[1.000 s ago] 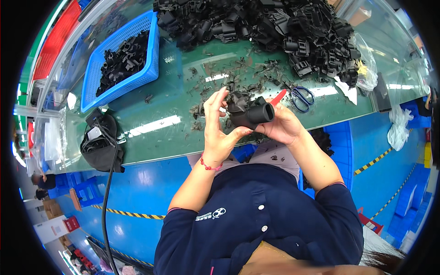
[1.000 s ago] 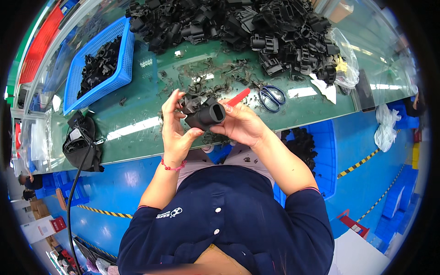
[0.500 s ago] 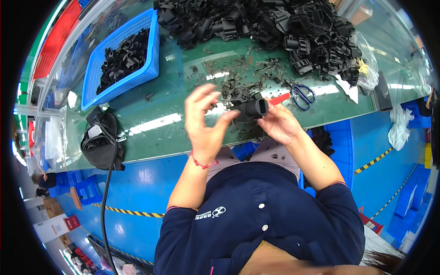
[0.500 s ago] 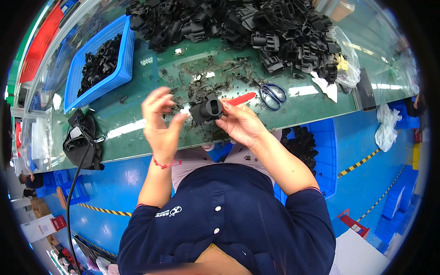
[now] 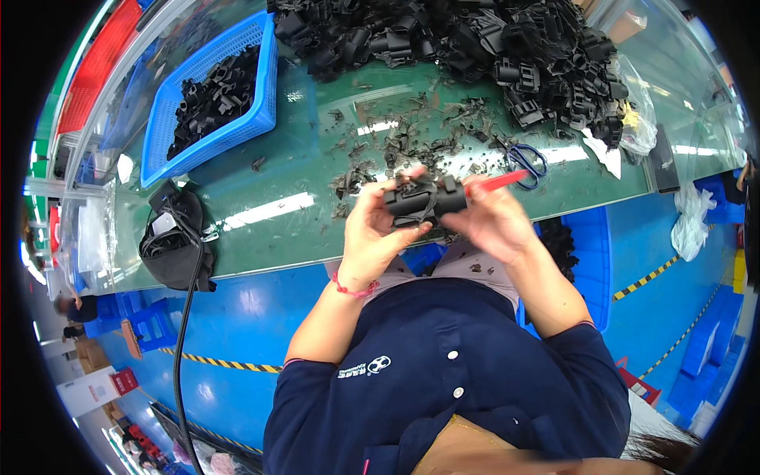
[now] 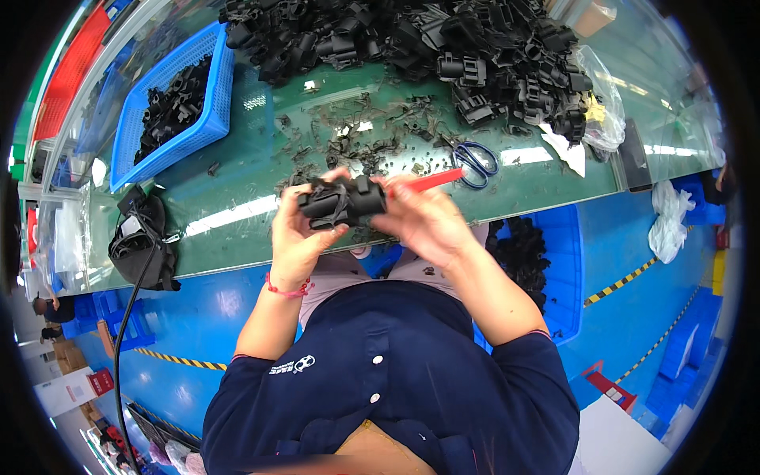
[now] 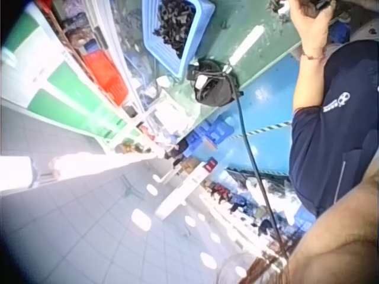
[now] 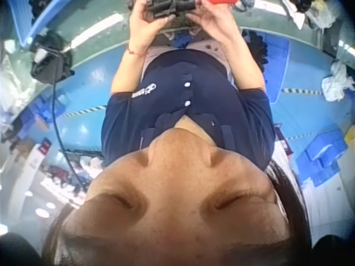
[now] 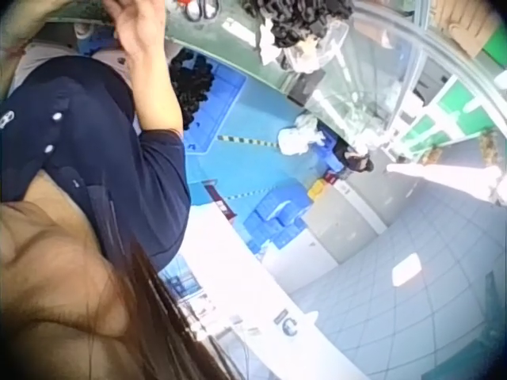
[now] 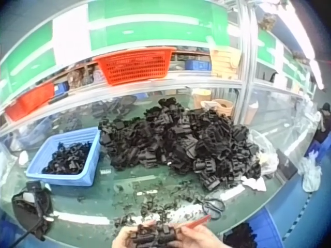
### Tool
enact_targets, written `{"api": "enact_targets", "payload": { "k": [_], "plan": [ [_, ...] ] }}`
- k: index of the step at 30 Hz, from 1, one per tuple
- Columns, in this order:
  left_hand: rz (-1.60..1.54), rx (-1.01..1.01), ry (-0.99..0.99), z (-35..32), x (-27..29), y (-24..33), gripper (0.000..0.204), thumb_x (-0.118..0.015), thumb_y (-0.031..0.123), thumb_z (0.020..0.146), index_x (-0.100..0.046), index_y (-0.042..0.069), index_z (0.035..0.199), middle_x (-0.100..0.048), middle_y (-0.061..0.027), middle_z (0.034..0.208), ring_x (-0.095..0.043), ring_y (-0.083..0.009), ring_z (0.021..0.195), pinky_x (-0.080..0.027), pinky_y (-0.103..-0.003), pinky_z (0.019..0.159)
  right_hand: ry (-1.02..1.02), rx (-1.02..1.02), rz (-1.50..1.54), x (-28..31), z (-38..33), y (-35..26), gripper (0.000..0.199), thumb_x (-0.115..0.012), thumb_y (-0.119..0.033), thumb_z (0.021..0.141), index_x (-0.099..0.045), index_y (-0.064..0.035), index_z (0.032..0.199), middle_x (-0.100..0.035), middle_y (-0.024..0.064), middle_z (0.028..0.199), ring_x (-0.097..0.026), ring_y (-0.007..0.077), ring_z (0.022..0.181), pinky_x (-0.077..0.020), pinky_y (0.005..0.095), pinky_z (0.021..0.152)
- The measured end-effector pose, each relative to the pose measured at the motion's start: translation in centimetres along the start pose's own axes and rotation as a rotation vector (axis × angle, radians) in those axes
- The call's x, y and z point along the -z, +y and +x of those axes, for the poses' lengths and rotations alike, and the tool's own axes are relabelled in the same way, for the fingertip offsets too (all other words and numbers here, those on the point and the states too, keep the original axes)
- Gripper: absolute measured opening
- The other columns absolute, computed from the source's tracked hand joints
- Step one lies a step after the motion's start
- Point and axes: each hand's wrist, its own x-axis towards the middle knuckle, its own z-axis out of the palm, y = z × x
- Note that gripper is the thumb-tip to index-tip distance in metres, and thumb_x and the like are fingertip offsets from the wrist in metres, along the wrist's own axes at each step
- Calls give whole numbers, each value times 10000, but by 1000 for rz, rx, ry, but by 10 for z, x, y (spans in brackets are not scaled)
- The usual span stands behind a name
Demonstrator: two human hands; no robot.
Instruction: The person scrapes and trims excess material from black plastic components using a scraper and scissors.
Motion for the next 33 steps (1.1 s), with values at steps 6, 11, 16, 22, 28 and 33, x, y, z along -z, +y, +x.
{"api": "enact_targets", "payload": {
  "k": [6, 11, 16, 22, 28, 33],
  "plan": [
    [-254, 519, 308, 9, 6, -2, 347, -610, 97, 851, -429, 33, 1140, -549, -101, 1078, -586, -159, 930, -529, -351, 754, 75, 562, -619, -14, 6, -26, 121, -584, -80, 859, -637, -23, 952, -572, 112, 1098, -523, 169, 1018, -419, 296, 874],
    [-55, 408, 262, 1, -5, -12, 355, -640, 82, 831, -443, 43, 1122, -559, -78, 1057, -582, -150, 936, -524, -318, 756, 47, 429, -738, -20, 14, -15, 137, -604, -99, 848, -655, -18, 946, -572, 113, 1123, -536, 174, 1002, -409, 303, 878],
    [-37, 390, 249, -1, -7, -13, 378, -657, 28, 803, -443, 31, 1114, -553, -72, 1065, -564, -145, 958, -510, -300, 795, 26, 368, -742, -22, 19, -9, 151, -644, -155, 822, -659, -30, 906, -601, 146, 1075, -519, 222, 1060, -370, 376, 938],
    [-47, 361, 240, -3, -8, -14, 371, -666, 14, 791, -442, 23, 1087, -552, -74, 1067, -555, -136, 960, -493, -285, 820, 36, 346, -710, -23, 19, -6, 139, -633, -138, 827, -655, -17, 893, -622, 134, 1024, -532, 225, 1045, -372, 367, 943],
    [27, 328, 212, -4, -9, -16, 363, -683, 9, 772, -443, 33, 1044, -556, -73, 1041, -548, -123, 954, -475, -267, 825, 69, 293, -753, -26, 15, -6, 137, -619, -115, 834, -653, -10, 916, -633, 132, 997, -556, 232, 1022, -399, 369, 927],
    [195, 229, 202, -5, -11, -19, 372, -697, 24, 762, -444, 32, 1035, -561, -75, 1024, -548, -115, 954, -487, -245, 787, -63, 701, -1268, -16, 17, -7, 164, -634, -82, 775, -652, -44, 934, -650, 90, 962, -610, 234, 922, -423, 380, 894]
  ]
}}
